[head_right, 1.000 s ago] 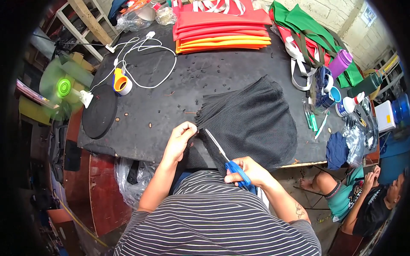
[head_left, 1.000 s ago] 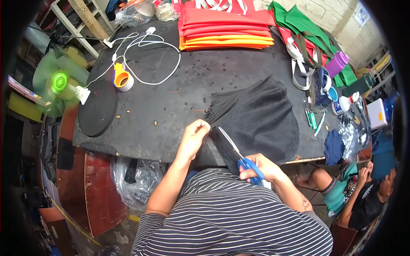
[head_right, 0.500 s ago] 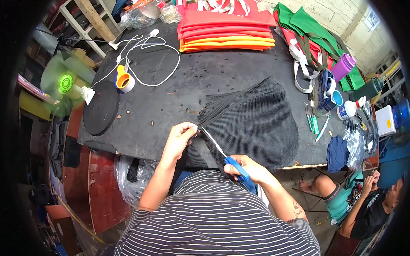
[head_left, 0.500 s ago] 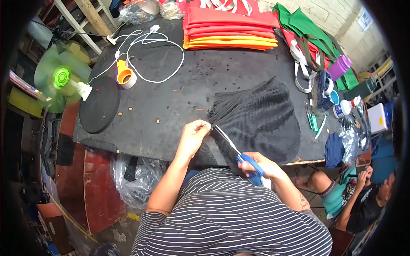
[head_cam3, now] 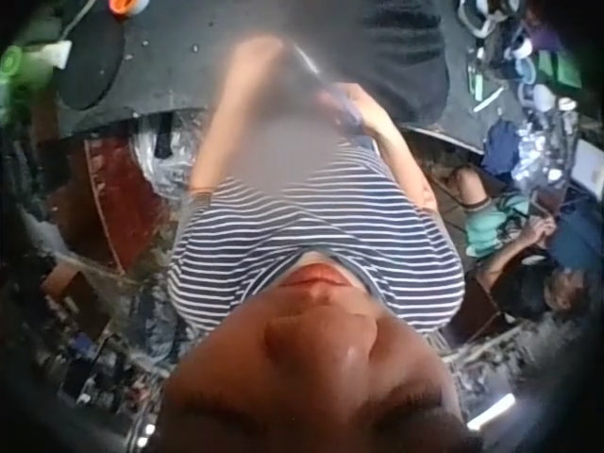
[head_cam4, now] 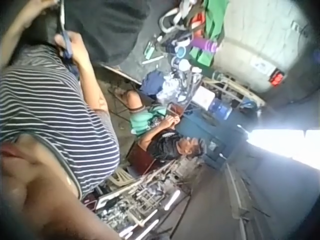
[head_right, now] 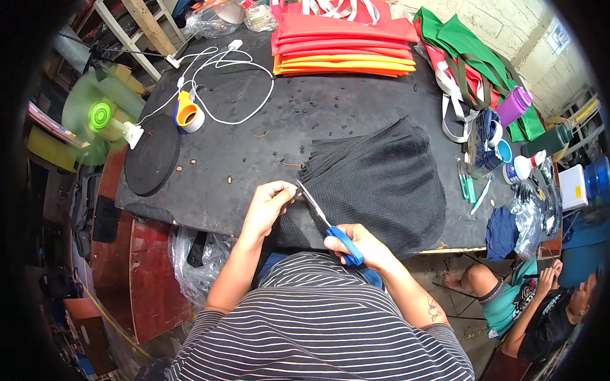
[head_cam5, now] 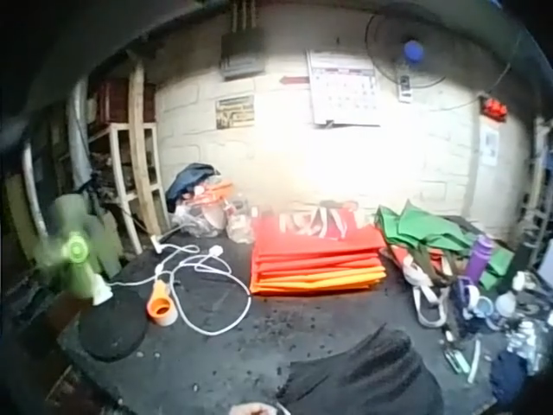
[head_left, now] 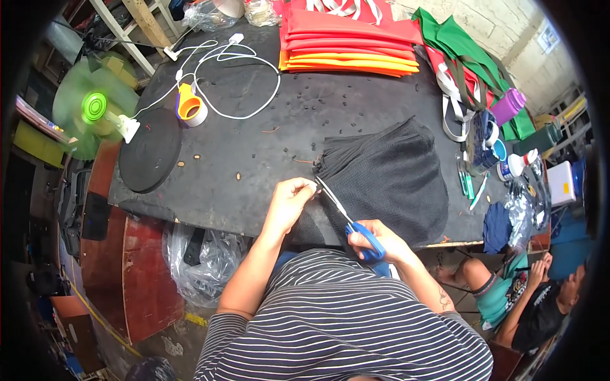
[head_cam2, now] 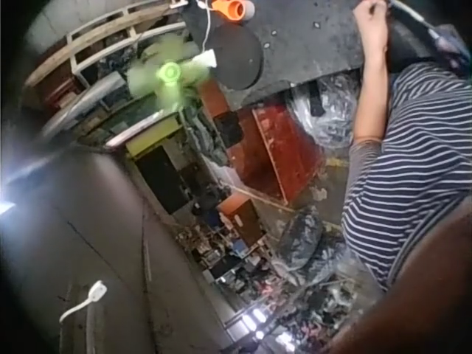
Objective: The recorder uses scissors to cut through multiple layers of black mesh fabric at a workbench.
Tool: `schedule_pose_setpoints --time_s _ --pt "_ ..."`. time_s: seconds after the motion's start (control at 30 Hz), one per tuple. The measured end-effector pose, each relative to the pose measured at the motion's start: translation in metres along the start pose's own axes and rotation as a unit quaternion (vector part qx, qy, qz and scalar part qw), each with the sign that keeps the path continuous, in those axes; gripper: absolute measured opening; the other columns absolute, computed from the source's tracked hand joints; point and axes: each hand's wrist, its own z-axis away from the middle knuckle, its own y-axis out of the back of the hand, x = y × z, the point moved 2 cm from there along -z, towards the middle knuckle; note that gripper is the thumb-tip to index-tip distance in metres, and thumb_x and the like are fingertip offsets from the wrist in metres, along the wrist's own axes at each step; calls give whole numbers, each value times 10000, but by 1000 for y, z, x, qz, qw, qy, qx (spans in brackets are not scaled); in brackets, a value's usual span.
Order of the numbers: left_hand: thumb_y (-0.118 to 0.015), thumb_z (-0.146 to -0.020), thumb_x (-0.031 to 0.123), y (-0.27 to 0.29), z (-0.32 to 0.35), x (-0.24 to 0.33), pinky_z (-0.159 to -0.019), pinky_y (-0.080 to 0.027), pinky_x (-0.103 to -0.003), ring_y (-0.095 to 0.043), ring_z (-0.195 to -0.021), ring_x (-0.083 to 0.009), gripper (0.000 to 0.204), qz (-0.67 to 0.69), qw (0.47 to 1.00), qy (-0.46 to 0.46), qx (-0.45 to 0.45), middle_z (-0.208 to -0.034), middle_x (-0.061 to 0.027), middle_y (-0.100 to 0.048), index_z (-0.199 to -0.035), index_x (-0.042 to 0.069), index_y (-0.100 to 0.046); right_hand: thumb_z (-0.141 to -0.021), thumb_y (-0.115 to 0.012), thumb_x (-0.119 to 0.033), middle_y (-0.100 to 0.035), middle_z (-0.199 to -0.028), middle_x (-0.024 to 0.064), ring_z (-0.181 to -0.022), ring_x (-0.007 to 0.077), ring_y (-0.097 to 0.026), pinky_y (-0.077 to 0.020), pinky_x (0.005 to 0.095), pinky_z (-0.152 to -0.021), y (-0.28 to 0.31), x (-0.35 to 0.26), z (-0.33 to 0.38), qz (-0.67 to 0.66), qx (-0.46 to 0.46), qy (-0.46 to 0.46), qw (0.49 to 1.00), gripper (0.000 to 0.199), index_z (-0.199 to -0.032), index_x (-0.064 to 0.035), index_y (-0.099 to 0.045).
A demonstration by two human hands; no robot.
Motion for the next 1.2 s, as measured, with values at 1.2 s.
schedule_pose_setpoints --time_s 1.2 --pt "-614 -817 53 3 12 21 -622 -433 -197 -526 -667 -50 107 23 997 -68 18 -742 -1 -602 -873 -37 -632 -601 -806 -263 -458 -553 -43 -531 35 -389 -322 219 -475 -10 -41 16 292 142 88 942 366 -669 -27 -534"
